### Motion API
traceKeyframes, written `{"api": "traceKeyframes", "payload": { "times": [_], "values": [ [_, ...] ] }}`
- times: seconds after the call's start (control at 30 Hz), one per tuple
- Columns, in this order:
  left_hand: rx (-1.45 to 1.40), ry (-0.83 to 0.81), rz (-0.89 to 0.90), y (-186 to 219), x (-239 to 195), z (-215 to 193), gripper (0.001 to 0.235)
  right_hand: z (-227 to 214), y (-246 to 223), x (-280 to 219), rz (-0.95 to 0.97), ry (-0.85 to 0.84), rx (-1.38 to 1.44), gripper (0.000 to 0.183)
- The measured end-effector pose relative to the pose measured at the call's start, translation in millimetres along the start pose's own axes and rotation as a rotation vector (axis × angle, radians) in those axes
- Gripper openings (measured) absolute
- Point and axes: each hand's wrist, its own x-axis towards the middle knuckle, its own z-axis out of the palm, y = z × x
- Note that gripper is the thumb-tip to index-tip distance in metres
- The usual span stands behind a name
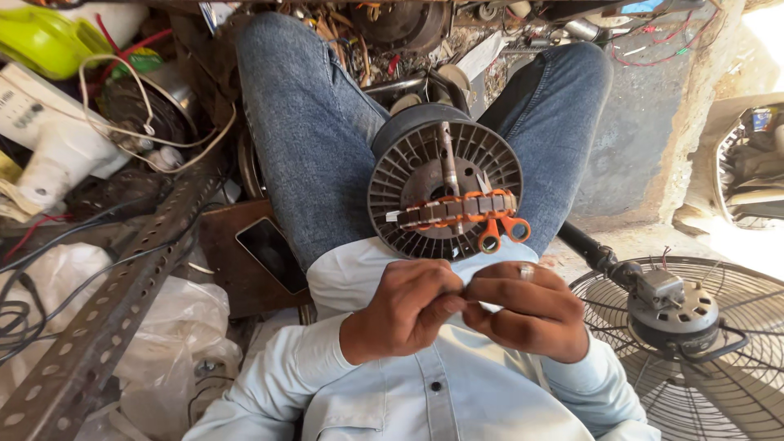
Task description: The person works on the motor of a ceiling fan, stripping wires by hand and using shears to cut and trim electrical components.
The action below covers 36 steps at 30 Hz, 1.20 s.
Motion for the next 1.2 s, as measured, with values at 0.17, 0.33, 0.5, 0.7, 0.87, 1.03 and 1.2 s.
{"api": "traceKeyframes", "payload": {
  "times": [0.17, 0.33, 0.5, 0.7, 0.87, 1.03, 1.2],
  "values": [
    [0.482, 0.19, 0.374, -23, 26, -15, 0.027, -9, 10, 15, 0.138, 0.053, -0.279, 0.026],
    [0.649, 0.22, 0.369, -39, 27, -22, 0.021, -11, 12, 26, 0.23, 0.013, -0.483, 0.02],
    [0.652, 0.266, 0.37, -51, 20, -15, 0.022, -13, 9, 24, 0.283, -0.072, -0.493, 0.019],
    [0.586, 0.233, 0.342, -50, 20, -16, 0.022, -7, 12, 22, 0.303, -0.045, -0.493, 0.017],
    [0.494, 0.18, 0.296, -48, 23, -19, 0.022, -8, 9, 29, 0.377, -0.002, -0.409, 0.016],
    [0.4, 0.146, 0.291, -48, 25, -21, 0.023, -1, 6, 28, 0.404, 0.081, -0.376, 0.018],
    [0.362, 0.148, 0.291, -48, 26, -22, 0.023, 1, 9, 21, 0.42, 0.104, -0.397, 0.019]
  ]
}}
